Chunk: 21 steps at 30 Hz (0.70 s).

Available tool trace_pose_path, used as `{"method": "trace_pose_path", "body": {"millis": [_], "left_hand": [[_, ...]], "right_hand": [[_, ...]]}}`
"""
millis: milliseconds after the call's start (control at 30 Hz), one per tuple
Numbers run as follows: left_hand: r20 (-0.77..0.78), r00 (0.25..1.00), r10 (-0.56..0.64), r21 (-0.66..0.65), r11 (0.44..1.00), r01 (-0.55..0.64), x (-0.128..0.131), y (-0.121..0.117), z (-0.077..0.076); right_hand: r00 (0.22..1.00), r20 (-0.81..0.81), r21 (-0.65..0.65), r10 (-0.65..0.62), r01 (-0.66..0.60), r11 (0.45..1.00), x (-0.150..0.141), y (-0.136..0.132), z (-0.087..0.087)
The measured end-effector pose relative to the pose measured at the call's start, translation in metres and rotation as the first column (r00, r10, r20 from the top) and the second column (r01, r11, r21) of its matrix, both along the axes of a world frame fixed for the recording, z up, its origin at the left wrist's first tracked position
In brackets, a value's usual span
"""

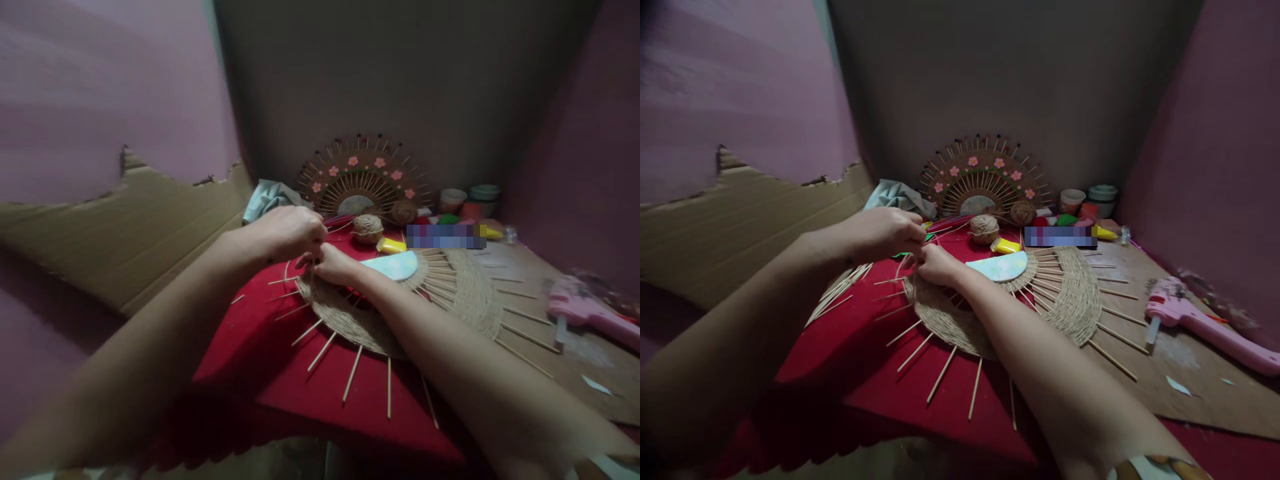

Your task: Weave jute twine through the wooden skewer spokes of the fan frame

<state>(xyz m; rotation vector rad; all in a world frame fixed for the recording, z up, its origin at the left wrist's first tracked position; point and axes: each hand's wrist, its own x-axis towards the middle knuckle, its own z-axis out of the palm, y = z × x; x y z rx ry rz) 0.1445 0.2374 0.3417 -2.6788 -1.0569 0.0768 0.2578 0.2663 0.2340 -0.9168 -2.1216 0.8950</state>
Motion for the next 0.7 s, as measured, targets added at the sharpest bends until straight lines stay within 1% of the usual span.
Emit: {"method": "trace_pose_path", "body": {"millis": [33,100,200,300,367,433,467,500,567,700], "left_hand": [[-0.005,1.000,0.023,-0.002,1.000,-0.023,-0.003,0.009,0.003],[-0.001,0.999,0.040,-0.048,0.998,-0.040,-0.009,0.028,0.006],[0.044,0.995,0.086,-0.193,0.978,-0.076,-0.020,0.054,0.005],[0.093,0.989,0.116,-0.316,0.945,-0.081,-0.030,0.071,0.004],[0.139,0.981,0.132,-0.437,0.897,-0.059,-0.039,0.077,0.004],[0.195,0.958,0.210,-0.561,0.825,-0.067,-0.049,0.081,0.004],[0.215,0.942,0.259,-0.596,0.798,-0.084,-0.053,0.082,0.003],[0.226,0.927,0.301,-0.607,0.787,-0.107,-0.057,0.083,0.002],[0.247,0.905,0.347,-0.601,0.787,-0.138,-0.061,0.084,-0.001],[0.309,0.874,0.376,-0.621,0.775,-0.114,-0.059,0.086,-0.005]], "right_hand": [[1.000,0.012,-0.024,0.021,-0.020,0.999,0.000,0.000,0.000],[0.997,0.037,-0.074,0.062,-0.059,0.995,0.001,-0.002,0.001],[0.992,0.046,-0.133,0.117,-0.110,0.985,0.002,-0.006,0.005],[0.981,0.028,-0.192,0.189,-0.181,0.965,0.005,-0.008,0.010],[0.977,0.029,-0.214,0.211,-0.200,0.956,0.007,-0.009,0.012],[0.978,0.035,-0.225,0.207,-0.194,0.955,0.008,-0.009,0.013],[0.979,0.034,-0.233,0.202,-0.189,0.954,0.008,-0.010,0.013],[0.979,0.036,-0.243,0.203,-0.188,0.952,0.007,-0.010,0.013],[0.978,0.048,-0.245,0.205,-0.188,0.951,0.004,-0.012,0.012],[0.973,0.133,-0.127,0.187,-0.171,0.977,-0.004,-0.011,0.006]]}}
